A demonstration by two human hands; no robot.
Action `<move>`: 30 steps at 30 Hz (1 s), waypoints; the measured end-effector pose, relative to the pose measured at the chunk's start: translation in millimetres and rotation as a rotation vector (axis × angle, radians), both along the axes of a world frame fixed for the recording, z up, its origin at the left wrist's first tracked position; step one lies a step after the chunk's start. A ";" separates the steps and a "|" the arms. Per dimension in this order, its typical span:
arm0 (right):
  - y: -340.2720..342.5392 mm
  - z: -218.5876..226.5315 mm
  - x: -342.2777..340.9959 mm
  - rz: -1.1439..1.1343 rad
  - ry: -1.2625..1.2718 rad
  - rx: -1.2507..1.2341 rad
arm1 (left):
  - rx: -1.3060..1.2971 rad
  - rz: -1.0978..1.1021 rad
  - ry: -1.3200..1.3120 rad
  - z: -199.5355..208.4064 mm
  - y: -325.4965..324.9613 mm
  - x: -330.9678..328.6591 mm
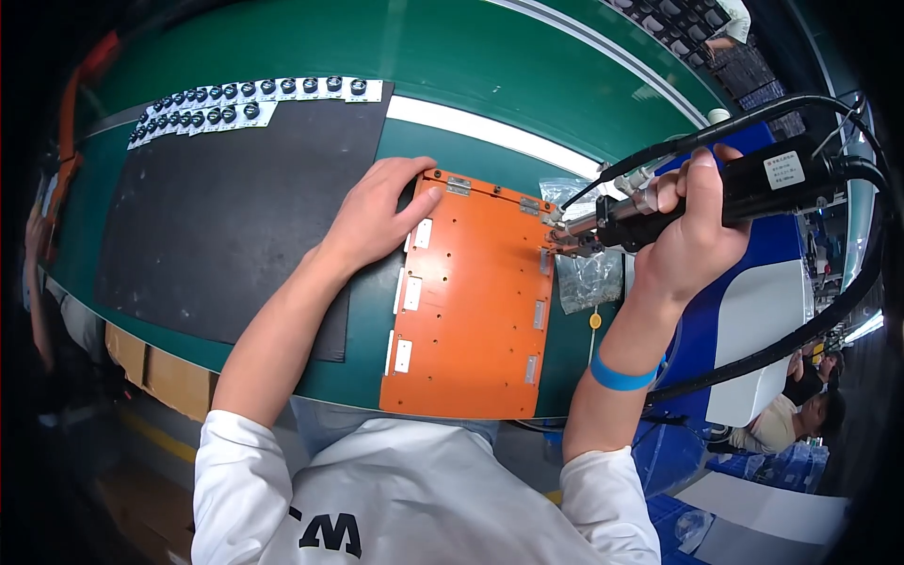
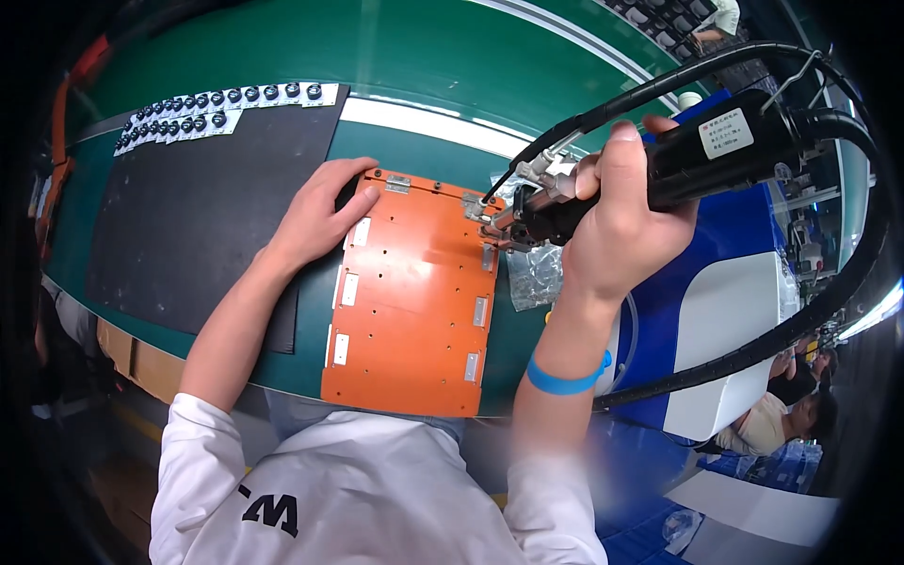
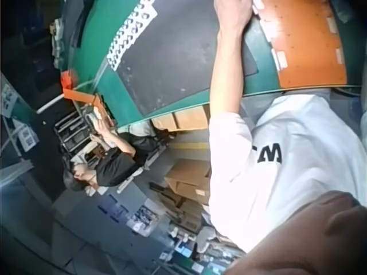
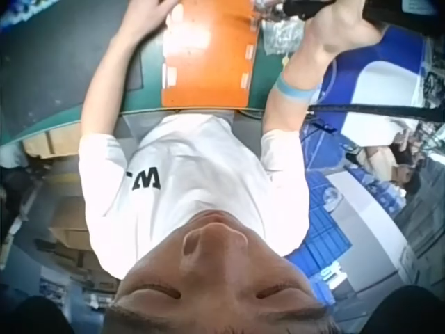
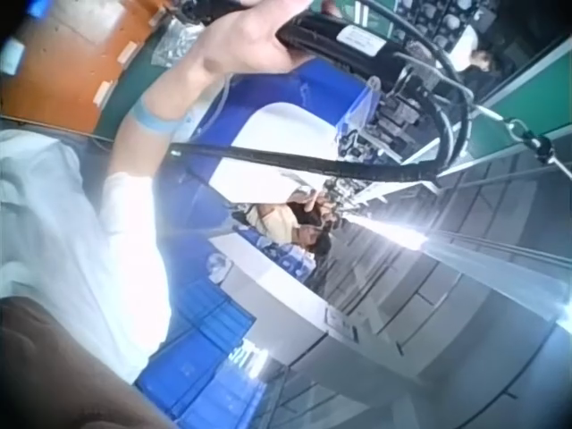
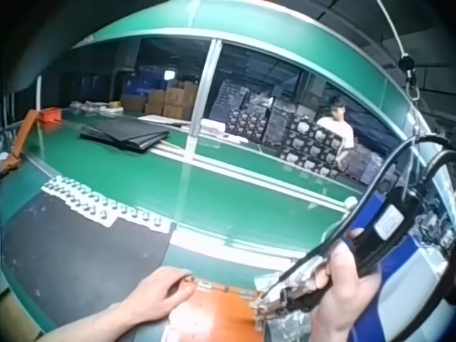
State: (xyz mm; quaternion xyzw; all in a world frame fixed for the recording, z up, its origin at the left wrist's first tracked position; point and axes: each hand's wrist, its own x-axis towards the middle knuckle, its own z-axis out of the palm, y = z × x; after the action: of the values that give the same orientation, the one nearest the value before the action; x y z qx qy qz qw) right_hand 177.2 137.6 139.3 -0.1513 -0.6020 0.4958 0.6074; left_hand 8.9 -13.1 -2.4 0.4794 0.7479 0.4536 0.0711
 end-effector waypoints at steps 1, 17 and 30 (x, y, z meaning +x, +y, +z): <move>-1.0 0.3 1.0 -0.001 -0.022 0.000 | 0.003 -0.001 0.003 0.2 0.4 0.2; -54.6 48.6 66.6 -0.013 0.043 0.076 | 0.101 -0.013 0.043 -10.0 10.1 0.0; -158.4 2.1 4.8 0.090 -0.123 -0.178 | 0.083 0.005 0.031 -13.9 2.5 -3.6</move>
State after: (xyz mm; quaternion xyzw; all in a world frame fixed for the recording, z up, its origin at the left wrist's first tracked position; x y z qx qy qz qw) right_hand 182.0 -20.8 141.3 -0.2073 -0.5978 0.5639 0.5307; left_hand 5.3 -10.5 -16.3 0.4869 0.7307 0.4769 0.0384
